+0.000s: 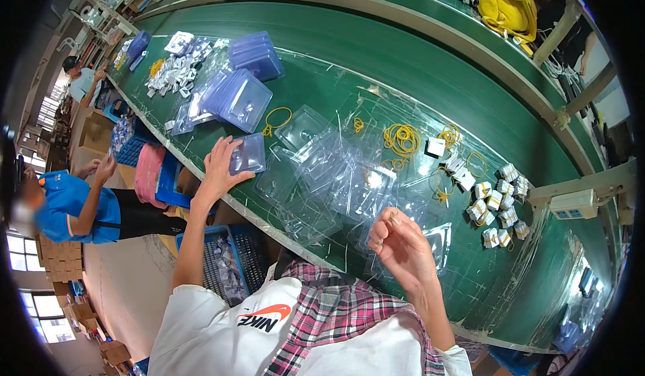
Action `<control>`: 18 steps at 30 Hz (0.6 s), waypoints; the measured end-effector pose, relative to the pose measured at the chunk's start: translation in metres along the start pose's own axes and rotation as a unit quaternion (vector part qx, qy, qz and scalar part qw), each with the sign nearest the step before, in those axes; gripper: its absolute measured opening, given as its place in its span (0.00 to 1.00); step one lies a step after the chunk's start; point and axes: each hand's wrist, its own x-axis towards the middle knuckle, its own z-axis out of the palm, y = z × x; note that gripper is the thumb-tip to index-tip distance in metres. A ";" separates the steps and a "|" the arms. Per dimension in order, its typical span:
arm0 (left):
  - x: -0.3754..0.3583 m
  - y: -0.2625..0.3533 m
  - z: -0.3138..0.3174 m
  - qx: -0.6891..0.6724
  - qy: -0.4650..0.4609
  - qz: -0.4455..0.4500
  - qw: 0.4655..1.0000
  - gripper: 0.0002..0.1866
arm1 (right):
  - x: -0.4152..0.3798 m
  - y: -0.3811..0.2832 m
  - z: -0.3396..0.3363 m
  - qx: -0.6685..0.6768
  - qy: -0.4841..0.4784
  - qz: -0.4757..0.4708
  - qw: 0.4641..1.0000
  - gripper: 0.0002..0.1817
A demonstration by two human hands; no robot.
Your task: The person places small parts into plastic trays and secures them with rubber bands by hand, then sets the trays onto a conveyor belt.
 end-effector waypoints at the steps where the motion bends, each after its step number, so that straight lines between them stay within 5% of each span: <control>1: 0.002 -0.007 0.004 -0.014 0.000 0.009 1.000 0.47 | 0.000 0.000 0.001 -0.001 0.000 0.000 1.000 0.08; 8: 0.009 -0.007 -0.010 -0.022 -0.047 0.052 0.997 0.50 | -0.002 0.002 0.000 -0.002 -0.003 0.000 1.000 0.07; 11: 0.013 0.000 -0.017 -0.051 -0.044 -0.012 0.998 0.48 | -0.003 0.003 0.000 -0.003 0.000 0.001 1.000 0.07; 14: 0.006 0.021 -0.030 -0.262 0.038 -0.047 0.963 0.43 | -0.003 0.003 -0.001 -0.011 -0.001 -0.005 1.000 0.08; 18: -0.014 0.082 -0.034 -0.732 -0.050 -0.059 0.677 0.50 | 0.004 -0.002 0.007 -0.143 0.002 -0.053 0.988 0.09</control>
